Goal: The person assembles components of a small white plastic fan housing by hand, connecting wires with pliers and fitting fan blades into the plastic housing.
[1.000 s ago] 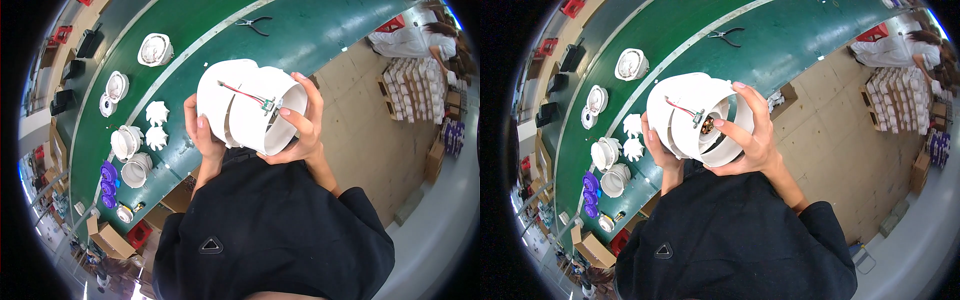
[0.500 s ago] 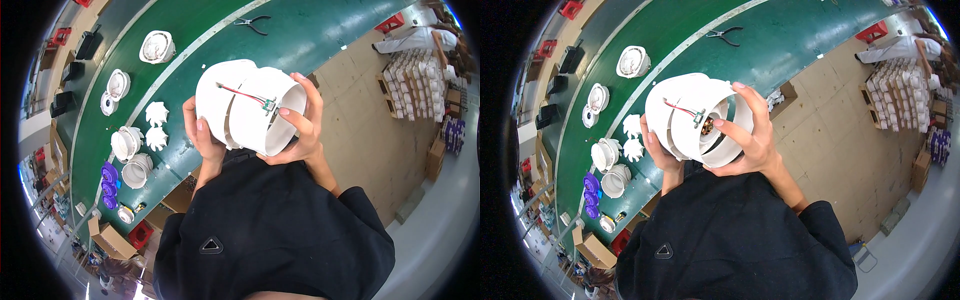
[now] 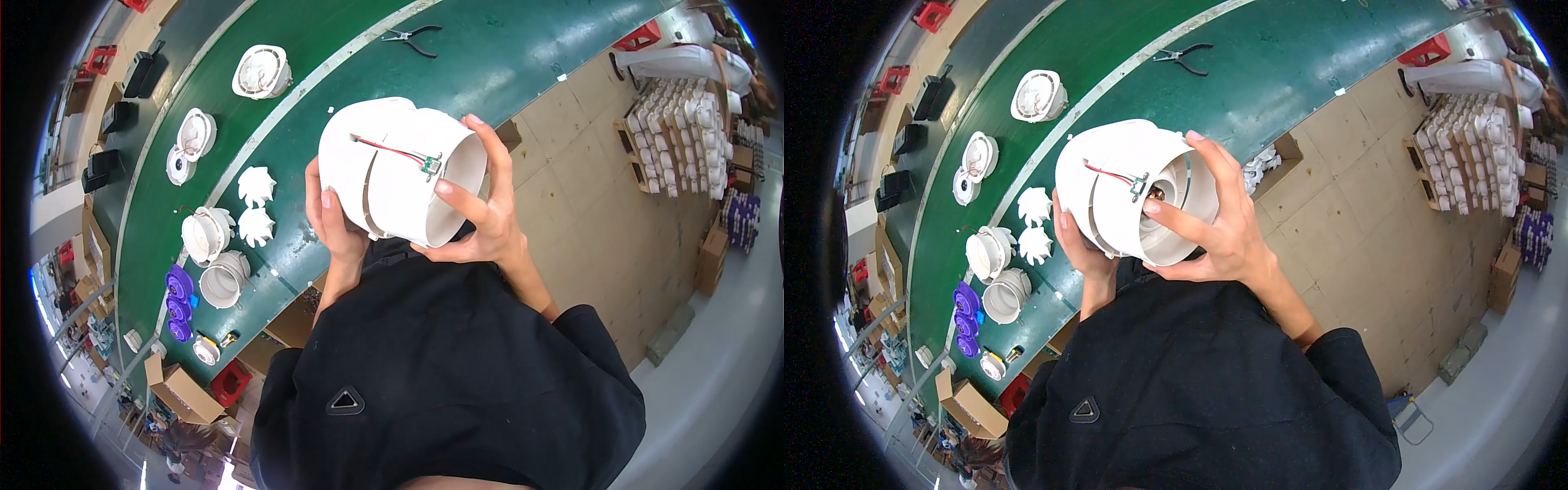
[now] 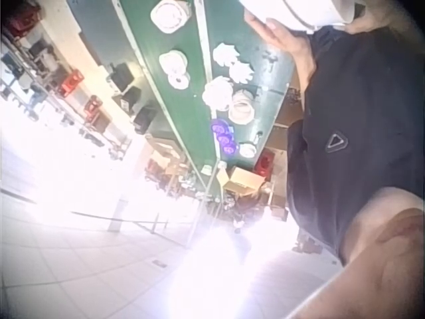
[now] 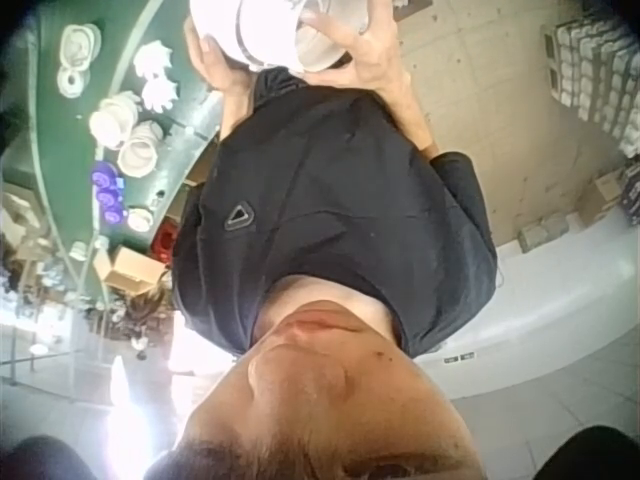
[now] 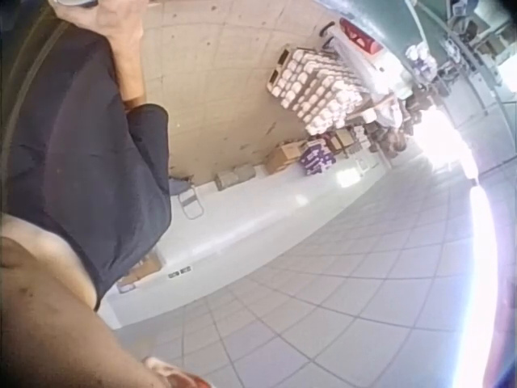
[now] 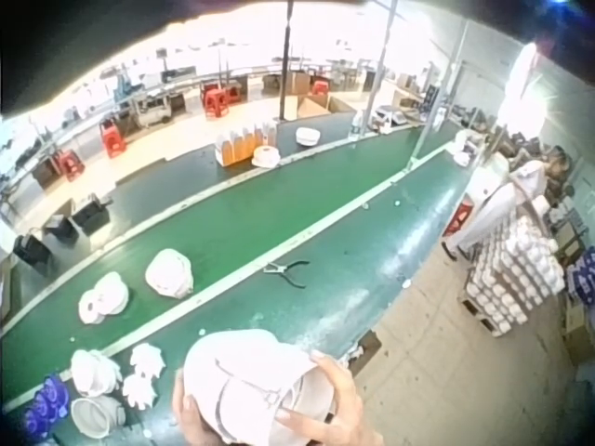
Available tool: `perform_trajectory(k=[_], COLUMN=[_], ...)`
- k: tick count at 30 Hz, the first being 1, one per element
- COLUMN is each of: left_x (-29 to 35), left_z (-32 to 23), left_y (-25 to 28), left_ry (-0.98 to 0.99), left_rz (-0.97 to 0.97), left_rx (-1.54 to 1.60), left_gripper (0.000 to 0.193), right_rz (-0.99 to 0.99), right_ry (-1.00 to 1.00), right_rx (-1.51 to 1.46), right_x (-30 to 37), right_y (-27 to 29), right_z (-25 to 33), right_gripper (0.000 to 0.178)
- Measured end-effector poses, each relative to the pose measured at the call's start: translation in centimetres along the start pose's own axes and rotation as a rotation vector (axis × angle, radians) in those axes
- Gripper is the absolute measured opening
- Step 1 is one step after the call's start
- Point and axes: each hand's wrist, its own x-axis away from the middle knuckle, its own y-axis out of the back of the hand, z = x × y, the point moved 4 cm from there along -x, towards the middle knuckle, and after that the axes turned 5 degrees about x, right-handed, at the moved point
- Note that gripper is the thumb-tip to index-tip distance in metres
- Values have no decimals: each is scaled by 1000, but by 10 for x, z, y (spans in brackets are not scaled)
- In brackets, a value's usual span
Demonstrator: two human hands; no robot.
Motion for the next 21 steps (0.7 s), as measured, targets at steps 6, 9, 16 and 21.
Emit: perform_trajectory(k=[6,9,16,21], left_x=[2,1,-2,-1], left_z=[3,4,2,-2], left_y=[-1,-2,-3,-4], left_ry=[36,28,-22,-28], left_rz=[38,11,-25,19], left_rx=[33,-23,-95,-42], left_gripper=[53,51,47,48], right_rz=[-24,-12,18,18], right_ry=[4,-27,-86,-109], right_rx=[-4,20,35,22], right_x=[-4,-7,-11,-12], right_y=[4,7,10,8], right_z=[3,6,11,14], right_gripper=[74,75,77,77])
